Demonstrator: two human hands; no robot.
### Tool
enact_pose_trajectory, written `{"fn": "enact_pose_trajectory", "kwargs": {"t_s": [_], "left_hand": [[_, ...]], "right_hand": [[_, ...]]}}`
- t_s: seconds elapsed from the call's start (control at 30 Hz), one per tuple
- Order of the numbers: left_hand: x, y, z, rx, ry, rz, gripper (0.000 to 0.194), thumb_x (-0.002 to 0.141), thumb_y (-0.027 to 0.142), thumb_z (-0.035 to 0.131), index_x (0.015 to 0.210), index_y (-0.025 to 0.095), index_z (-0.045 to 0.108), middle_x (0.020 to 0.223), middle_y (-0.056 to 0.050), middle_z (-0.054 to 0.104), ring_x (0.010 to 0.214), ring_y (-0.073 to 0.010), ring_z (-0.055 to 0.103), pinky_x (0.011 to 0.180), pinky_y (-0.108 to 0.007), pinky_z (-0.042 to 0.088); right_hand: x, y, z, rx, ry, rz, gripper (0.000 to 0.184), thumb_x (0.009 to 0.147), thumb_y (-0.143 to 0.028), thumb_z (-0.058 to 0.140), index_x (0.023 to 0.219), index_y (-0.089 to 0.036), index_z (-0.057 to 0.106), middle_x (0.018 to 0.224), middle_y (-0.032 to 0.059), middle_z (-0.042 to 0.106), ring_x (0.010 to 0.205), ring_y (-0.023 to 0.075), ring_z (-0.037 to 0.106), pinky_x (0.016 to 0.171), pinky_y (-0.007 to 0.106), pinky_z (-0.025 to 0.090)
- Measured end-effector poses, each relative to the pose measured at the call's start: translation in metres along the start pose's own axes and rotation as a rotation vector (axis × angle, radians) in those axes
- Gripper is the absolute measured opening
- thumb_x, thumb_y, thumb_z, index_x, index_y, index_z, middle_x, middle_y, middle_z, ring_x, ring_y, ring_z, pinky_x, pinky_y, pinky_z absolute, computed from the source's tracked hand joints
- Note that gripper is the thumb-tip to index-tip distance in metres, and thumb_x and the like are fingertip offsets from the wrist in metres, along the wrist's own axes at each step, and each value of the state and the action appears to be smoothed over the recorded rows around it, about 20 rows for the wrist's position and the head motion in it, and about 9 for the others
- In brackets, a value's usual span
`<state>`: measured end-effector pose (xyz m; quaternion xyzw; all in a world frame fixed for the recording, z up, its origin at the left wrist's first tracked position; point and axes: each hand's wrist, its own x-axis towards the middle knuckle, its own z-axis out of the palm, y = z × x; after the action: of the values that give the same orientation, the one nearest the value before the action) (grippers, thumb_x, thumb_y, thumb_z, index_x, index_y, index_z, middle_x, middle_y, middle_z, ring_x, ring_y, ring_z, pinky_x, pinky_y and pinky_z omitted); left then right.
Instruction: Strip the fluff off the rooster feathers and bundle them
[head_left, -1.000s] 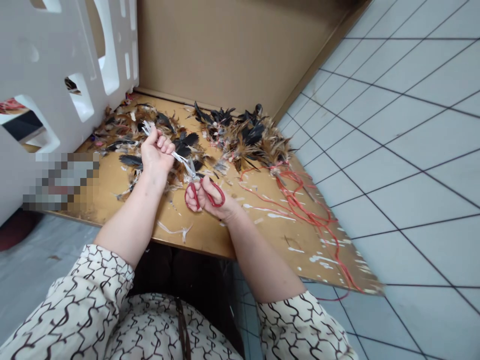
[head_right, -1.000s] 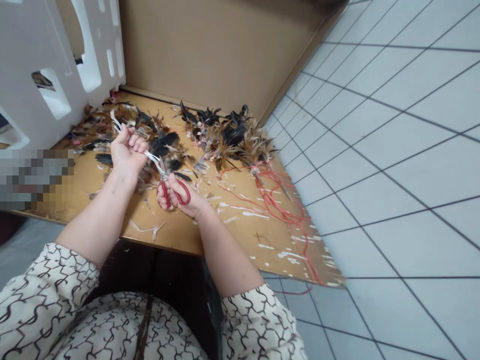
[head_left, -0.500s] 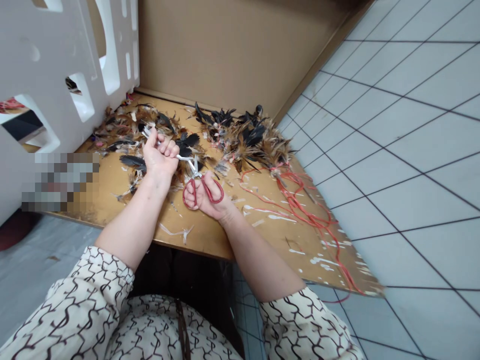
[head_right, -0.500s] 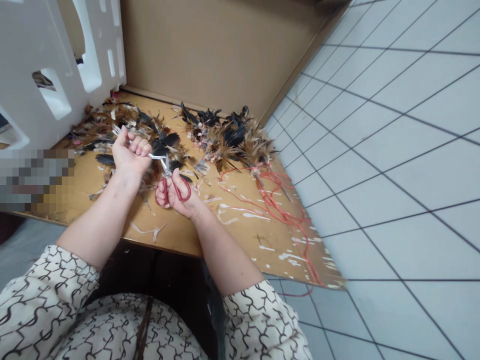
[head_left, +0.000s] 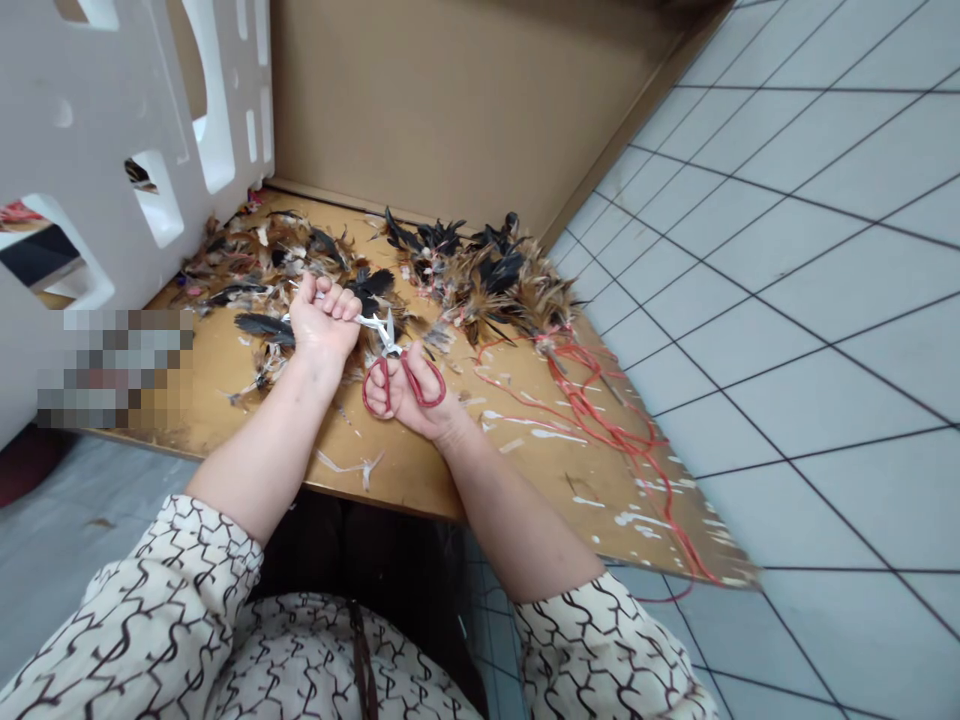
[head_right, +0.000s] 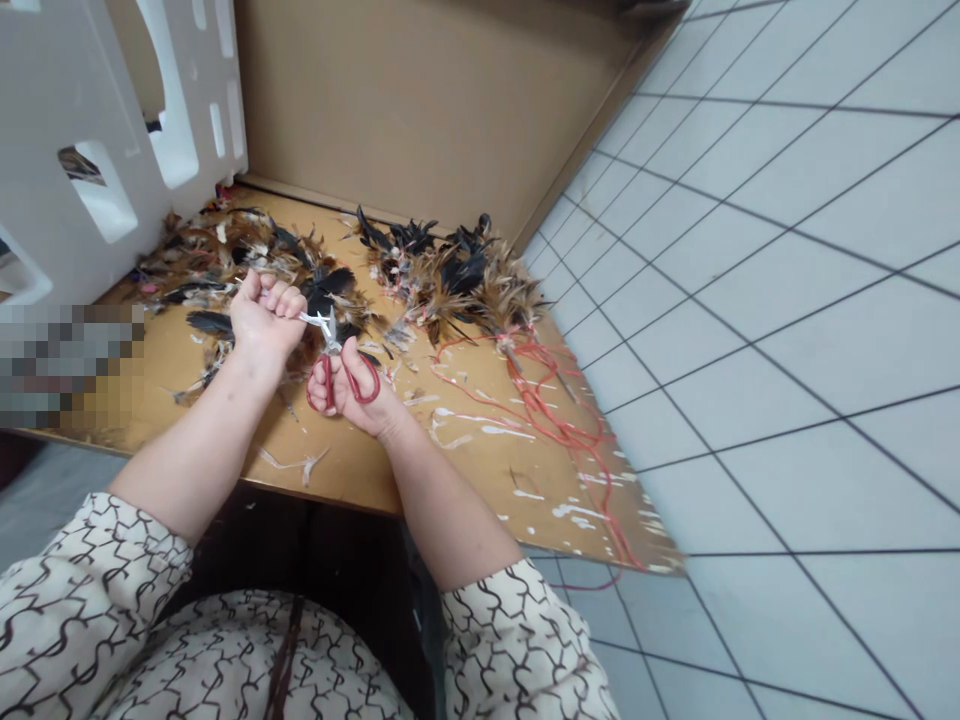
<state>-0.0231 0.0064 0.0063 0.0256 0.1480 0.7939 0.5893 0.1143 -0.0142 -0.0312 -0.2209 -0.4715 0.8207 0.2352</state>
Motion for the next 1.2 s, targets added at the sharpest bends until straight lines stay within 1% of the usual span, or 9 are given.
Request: {"fn": "enact_pose_trajectory", "kwargs": {"t_s": [0.17,0.5,0.67,0.73,0.8,0.9,1.0,1.1,1.2], "left_hand": [[-0.003,-0.004,0.001,0.095,0.008,-0.007,0.048,0.095,0.035,0.031,0.050,0.018,0.034,0.039,0.007,0.018,0.032,-0.0051,0.018,0.035,-0.018,0.021],[-0.016,-0.026,0.002,0.228,-0.022,-0.236,0.051,0.091,0.047,0.037,0.049,0.018,0.030,0.038,0.007,0.018,0.032,-0.0046,0.018,0.031,-0.017,0.017],[-0.013,-0.023,0.001,0.271,0.009,-0.262,0.053,0.090,0.049,0.037,0.049,0.018,0.027,0.038,0.008,0.015,0.030,-0.0044,0.015,0.030,-0.017,0.013],[-0.012,-0.023,0.000,0.314,-0.002,-0.248,0.051,0.088,0.051,0.041,0.050,0.018,0.031,0.038,0.009,0.016,0.030,-0.0038,0.015,0.030,-0.016,0.013],[-0.011,-0.023,0.000,0.382,-0.047,-0.256,0.048,0.087,0.051,0.044,0.054,0.017,0.040,0.038,0.009,0.021,0.030,-0.0032,0.018,0.031,-0.015,0.014],[-0.011,-0.025,0.000,0.515,-0.126,-0.334,0.044,0.089,0.048,0.038,0.063,0.015,0.050,0.041,0.006,0.035,0.031,-0.0032,0.026,0.031,-0.014,0.017],[-0.011,-0.029,0.000,0.640,-0.143,-0.383,0.038,0.092,0.032,0.033,0.064,0.014,0.052,0.043,0.002,0.042,0.032,-0.0037,0.031,0.031,-0.013,0.017],[-0.012,-0.032,0.000,0.729,-0.125,-0.371,0.030,0.085,0.013,0.037,0.059,0.013,0.050,0.041,0.001,0.042,0.031,-0.0035,0.031,0.031,-0.012,0.015],[-0.014,-0.035,0.000,0.757,-0.132,-0.350,0.025,0.078,0.002,0.041,0.057,0.011,0.052,0.041,0.001,0.043,0.031,-0.0029,0.032,0.031,-0.011,0.016]], "right_hand": [[-0.001,-0.004,0.004,0.057,0.086,-0.045,0.066,0.081,-0.073,0.017,0.061,-0.017,0.046,0.052,-0.0025,0.040,0.046,0.0081,0.038,0.043,0.020,0.024],[-0.001,-0.008,0.005,0.135,0.255,-0.143,0.067,0.073,-0.081,0.025,0.057,-0.018,0.042,0.047,-0.0049,0.034,0.041,0.0061,0.031,0.039,0.019,0.022],[-0.012,-0.030,-0.018,0.157,0.421,-0.398,0.060,0.071,-0.078,0.040,0.056,-0.020,0.036,0.044,-0.0074,0.030,0.038,0.0048,0.028,0.036,0.018,0.022],[-0.020,-0.041,-0.032,0.060,0.517,-0.399,0.058,0.070,-0.076,0.045,0.056,-0.020,0.037,0.044,-0.0068,0.034,0.038,0.0049,0.032,0.035,0.017,0.022],[-0.028,-0.049,-0.043,-0.133,0.655,-0.352,0.056,0.068,-0.073,0.052,0.057,-0.020,0.040,0.044,-0.0060,0.037,0.038,0.0054,0.035,0.035,0.018,0.022],[-0.038,-0.055,-0.053,-0.625,0.948,-0.240,0.050,0.066,-0.064,0.062,0.053,-0.019,0.044,0.045,-0.0033,0.043,0.044,0.0079,0.042,0.042,0.021,0.032],[-0.046,-0.058,-0.055,-1.173,1.185,0.032,0.039,0.067,-0.052,0.065,0.052,-0.019,0.051,0.052,0.0023,0.054,0.062,0.0171,0.058,0.057,0.027,0.042],[-0.049,-0.061,-0.054,-1.432,1.257,0.341,0.027,0.070,-0.045,0.063,0.067,-0.018,0.064,0.076,0.0122,0.068,0.086,0.0267,0.065,0.070,0.033,0.046],[-0.049,-0.062,-0.054,-1.493,1.287,0.488,0.031,0.072,-0.043,0.061,0.084,-0.016,0.070,0.097,0.0192,0.069,0.099,0.0295,0.065,0.076,0.035,0.048]]}}
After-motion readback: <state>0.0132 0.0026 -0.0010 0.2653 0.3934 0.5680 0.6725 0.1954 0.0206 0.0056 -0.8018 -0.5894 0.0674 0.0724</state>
